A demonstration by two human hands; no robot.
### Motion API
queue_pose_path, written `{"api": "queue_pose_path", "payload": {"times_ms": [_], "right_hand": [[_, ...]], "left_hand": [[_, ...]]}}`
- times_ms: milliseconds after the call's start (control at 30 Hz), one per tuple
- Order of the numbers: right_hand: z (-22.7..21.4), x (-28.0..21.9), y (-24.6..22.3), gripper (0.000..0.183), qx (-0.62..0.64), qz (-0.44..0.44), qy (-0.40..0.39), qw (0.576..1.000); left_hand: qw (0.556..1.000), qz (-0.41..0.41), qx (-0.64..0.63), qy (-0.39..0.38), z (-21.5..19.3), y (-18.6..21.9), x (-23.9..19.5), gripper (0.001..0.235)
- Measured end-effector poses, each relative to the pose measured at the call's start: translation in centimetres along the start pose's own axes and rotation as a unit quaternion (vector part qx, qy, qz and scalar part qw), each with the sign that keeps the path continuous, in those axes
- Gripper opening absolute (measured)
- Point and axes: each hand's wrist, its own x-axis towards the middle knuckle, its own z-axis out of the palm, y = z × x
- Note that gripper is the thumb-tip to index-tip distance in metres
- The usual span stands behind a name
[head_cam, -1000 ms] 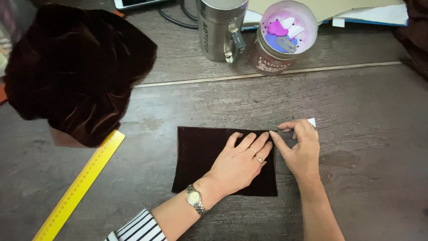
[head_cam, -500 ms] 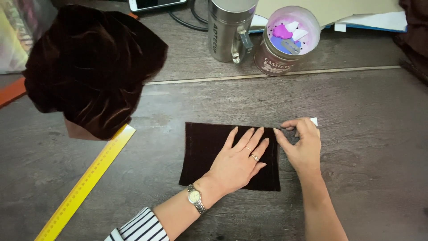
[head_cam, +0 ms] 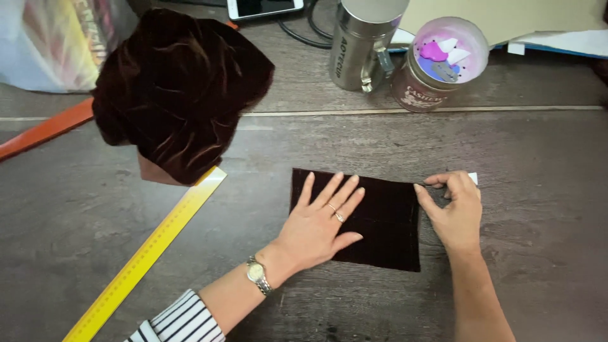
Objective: The person folds a piece of dark brown velvet fabric on a wooden table, then uses a pair of scissors to trim the edges. A yellow ruler is used to measure the fabric before cutting.
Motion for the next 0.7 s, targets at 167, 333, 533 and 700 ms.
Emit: {"api": "queue_pose_path", "payload": {"times_ms": [167,333,533,700], "right_hand": [[0.3,-0.2,0.4,0.020,-0.005,0.004,0.002,1.000],[0.3,-0.3,0.3,0.019,-0.003,-0.004,0.008,1.000],[0.2,-0.2,0.2,0.020,-0.012,-0.016,0.014,1.000],[0.2,-0.2,0.4,0.020,-0.013,-0.023,0.013,1.000]], "left_hand": [[0.999,-0.021,0.031,-0.014,-0.9,-2.6,-1.3,0.073],[0.997,-0.045,0.043,-0.042,-2.1,-4.9,-2.2,0.073],[0.990,-0.104,0.056,-0.072,-3.1,-7.0,-2.9,0.069],[0.995,-0.100,0.016,0.010,-2.8,-7.6,-3.4,0.051]]}}
